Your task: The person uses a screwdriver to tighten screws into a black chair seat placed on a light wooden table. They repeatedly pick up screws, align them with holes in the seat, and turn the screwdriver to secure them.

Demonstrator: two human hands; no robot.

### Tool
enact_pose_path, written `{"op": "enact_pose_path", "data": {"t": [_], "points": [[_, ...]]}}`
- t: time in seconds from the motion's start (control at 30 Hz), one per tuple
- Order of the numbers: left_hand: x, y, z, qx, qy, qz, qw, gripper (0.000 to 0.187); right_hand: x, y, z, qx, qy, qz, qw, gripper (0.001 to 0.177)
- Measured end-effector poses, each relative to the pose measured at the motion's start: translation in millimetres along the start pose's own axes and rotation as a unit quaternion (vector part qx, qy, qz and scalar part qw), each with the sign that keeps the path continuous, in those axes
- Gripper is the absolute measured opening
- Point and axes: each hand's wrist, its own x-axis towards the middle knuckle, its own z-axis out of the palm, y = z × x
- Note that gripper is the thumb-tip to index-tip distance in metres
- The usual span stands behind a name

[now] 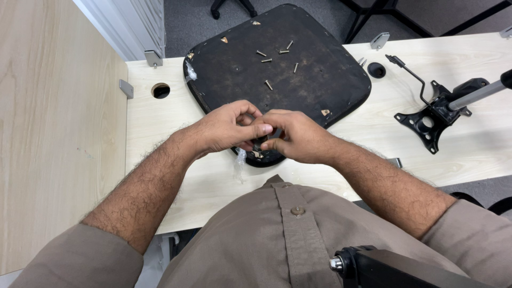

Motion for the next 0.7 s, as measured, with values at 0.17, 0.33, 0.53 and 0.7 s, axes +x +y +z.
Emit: {"op": "enact_pose_path", "data": {"t": [0.17,0.33,0.53,0.7], "points": [[-3.0,-0.9,2.6,0.014,0.016,0.029,0.999,0.057,-2.6,-18.6,-0.7,-0.105,0.062,0.033,0.992,0.05],[0.0,-2.1,9.1,0.045,0.043,0.009,0.998,0.05,-2.8,-27.0,2.7,-0.139,0.101,0.079,0.982,0.048],[7.5,-4.7,12.5,0.09,0.088,0.029,0.992,0.051,-3.3,-6.9,-0.9,-0.062,0.079,0.005,0.995,0.033],[7.2,-10.6,9.8,0.075,0.074,0.061,0.993,0.052,-5.2,-5.7,-1.2,-0.033,0.066,-0.062,0.995,0.037]]}}
